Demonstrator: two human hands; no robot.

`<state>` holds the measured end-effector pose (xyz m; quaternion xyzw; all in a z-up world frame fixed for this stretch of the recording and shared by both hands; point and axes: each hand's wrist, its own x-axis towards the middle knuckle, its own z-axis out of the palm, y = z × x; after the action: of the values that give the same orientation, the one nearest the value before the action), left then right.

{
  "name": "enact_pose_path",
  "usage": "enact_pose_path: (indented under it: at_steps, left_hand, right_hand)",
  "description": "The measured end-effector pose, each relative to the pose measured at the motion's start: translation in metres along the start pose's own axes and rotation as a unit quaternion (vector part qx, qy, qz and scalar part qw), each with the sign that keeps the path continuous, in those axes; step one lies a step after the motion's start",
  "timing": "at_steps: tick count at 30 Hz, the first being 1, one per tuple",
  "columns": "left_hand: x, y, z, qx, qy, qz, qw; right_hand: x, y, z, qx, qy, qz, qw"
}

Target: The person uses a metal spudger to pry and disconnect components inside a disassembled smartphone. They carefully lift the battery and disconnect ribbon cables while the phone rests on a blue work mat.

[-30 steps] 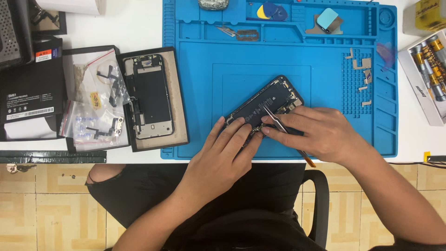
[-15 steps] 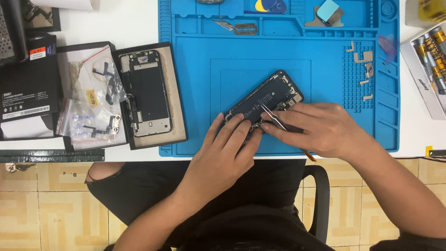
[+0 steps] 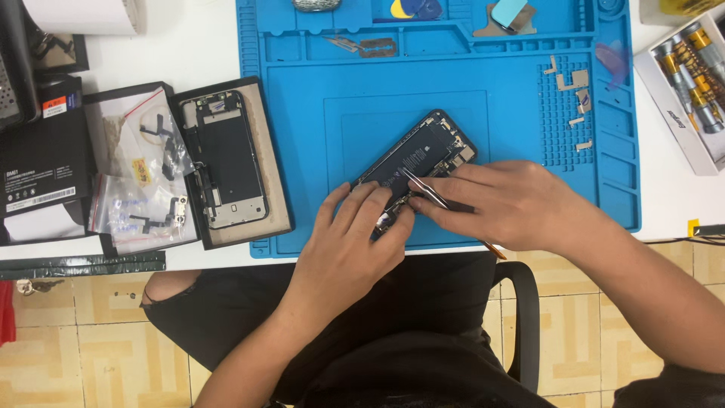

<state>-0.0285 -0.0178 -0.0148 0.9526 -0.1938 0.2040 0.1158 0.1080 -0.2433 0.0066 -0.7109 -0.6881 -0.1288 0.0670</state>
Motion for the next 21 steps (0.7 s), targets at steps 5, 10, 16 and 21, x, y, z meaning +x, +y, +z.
enact_pose_path:
  at_steps: [5, 10, 16, 21]
  left_hand:
    - [0.0, 0.002, 0.006, -0.002, 0.016, -0.002, 1.0]
    - [-0.001, 0.002, 0.008, 0.003, 0.015, -0.007, 1.0]
    - [-0.001, 0.002, 0.009, 0.002, 0.012, -0.017, 1.0]
    - [-0.004, 0.004, 0.008, -0.018, 0.008, -0.023, 1.0]
  right_hand:
    - [-0.002, 0.001, 0.001, -0.022, -0.011, -0.017, 1.0]
    - [-0.003, 0.002, 0.002, -0.021, -0.007, -0.034, 0.999]
    - [-0.003, 0.01, 0.003, -0.004, -0.001, -0.056, 0.998]
    - [-0.003, 0.014, 0.005, 0.019, -0.001, -0.067, 0.998]
